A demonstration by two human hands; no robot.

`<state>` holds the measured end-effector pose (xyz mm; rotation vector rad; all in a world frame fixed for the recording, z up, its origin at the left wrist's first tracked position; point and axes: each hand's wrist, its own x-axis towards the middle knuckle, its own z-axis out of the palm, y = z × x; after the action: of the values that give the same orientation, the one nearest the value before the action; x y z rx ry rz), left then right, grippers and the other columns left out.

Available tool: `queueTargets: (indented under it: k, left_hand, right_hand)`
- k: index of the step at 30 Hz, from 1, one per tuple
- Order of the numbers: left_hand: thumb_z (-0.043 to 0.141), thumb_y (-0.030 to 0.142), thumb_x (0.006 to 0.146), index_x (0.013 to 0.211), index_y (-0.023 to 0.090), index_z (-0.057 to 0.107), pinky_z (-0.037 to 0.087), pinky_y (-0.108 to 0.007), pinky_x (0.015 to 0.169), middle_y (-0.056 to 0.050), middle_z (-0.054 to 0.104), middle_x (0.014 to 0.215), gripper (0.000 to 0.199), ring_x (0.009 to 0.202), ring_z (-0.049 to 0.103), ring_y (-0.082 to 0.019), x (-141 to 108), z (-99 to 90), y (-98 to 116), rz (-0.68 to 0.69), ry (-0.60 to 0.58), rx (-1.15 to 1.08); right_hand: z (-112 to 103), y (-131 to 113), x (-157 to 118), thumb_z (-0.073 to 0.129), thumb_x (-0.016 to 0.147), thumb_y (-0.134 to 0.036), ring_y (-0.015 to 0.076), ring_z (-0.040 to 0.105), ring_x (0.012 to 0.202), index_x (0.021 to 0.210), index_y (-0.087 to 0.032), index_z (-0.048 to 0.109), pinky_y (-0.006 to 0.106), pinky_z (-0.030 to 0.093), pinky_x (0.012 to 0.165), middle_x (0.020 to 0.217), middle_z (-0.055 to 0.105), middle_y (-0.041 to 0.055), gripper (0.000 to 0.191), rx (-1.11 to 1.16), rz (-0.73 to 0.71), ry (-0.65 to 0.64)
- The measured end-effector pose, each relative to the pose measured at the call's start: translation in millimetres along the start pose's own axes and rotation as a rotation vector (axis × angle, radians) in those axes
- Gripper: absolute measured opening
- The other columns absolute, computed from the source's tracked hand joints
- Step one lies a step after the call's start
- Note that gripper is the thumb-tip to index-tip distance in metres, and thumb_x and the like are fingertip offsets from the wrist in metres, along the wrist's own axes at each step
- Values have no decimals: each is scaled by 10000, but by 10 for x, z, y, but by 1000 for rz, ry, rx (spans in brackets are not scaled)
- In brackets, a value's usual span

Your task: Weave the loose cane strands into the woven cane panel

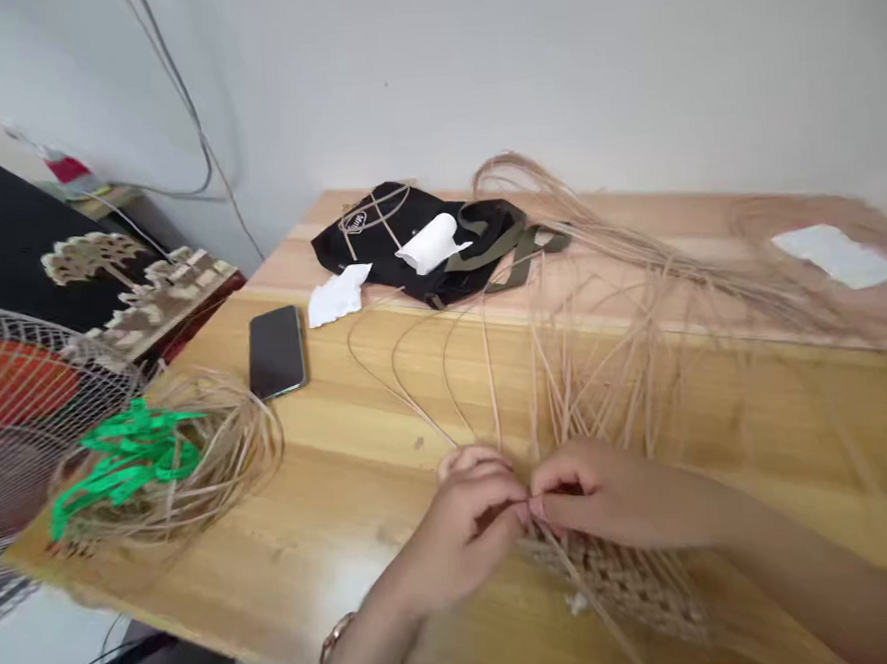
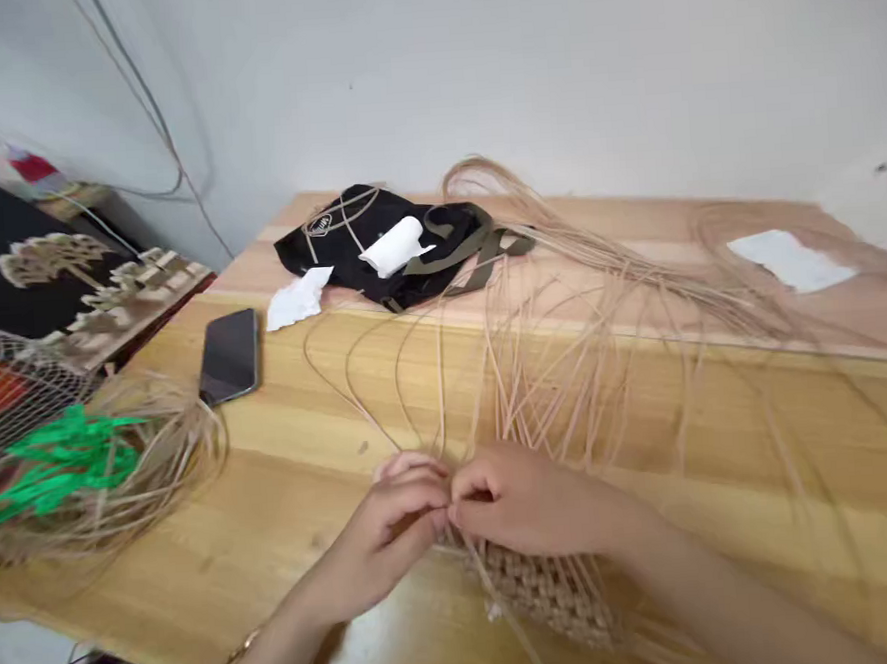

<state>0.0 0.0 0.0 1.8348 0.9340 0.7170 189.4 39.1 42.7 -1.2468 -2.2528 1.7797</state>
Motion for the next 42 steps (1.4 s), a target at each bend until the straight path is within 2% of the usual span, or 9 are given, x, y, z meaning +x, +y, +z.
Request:
queueTargets:
  k: [6,11,17,21,26,31,36,40,42]
  left_hand:
    - [647,155,836,789,163,664,313,-384,942,-43,647,827,51,1005,519,-213,15,-19,42,24,13,65]
    - [627,186,864,767,168,703,320,-386,953,-38,633,775,124,983,522,-204,71,-30,10,88,-2,34]
    - [602,296,886,707,154,705,348,-379,959,-38,591,710,251,924,521,-196,173,-86,21,127,14,-79]
    - [598,342,885,690,171,703,335,-391,937,-38,605,720,280,933,518,-207,220,-82,-7,110,32,-106]
    - [574,417,887,690,181,700,324,-379,875,-33,606,727,333,862,511,-194,215,-65,-13,83,26,-113]
    - [538,469,895,695,167,679,325,-347,807,-13,557,678,389,756,478,-166,199,-78,-33,45,10,-151]
    - [498,520,896,753,159,673,335,-338,820,-22,535,729,426,808,486,-176,191,-105,-97,18,-83,-170]
    - [491,508,905,771,161,659,344,-342,843,-31,549,766,409,836,494,-182,169,-116,-133,1,-124,-199]
    - [501,483,910,772,160,655,350,-342,843,-33,559,767,383,831,495,-180,153,-113,-164,4,-115,-208]
  right_hand:
    - [79,-10,7,460,725,-156,83,288,480,504,-194,352,241,206,453,488,285,-80,249,21,30,80]
    - [105,15,3,460,675,-171,85,262,470,480,-202,342,248,189,444,469,274,-81,230,80,19,144]
    - [104,-2,-40,442,703,-224,85,293,468,480,-202,376,235,227,453,473,308,-75,233,170,-12,227]
    - [94,27,-88,430,690,-211,83,289,467,476,-205,361,236,219,457,473,314,-74,225,219,-21,274]
    - [110,88,-132,441,676,-205,99,368,484,482,-194,464,244,254,479,477,417,-51,196,267,-2,314]
    - [129,120,-136,491,762,-259,98,371,504,543,-180,527,245,257,495,515,433,-48,235,338,26,342]
    - [165,181,-132,503,843,-361,95,364,512,624,-174,556,241,268,500,540,415,-56,293,407,37,330]
    - [173,201,-128,505,865,-350,106,410,551,659,-173,577,244,304,528,580,464,-41,281,401,43,347]
    - [171,183,-123,503,878,-339,111,432,569,668,-178,581,246,318,543,600,487,-37,276,327,33,381]
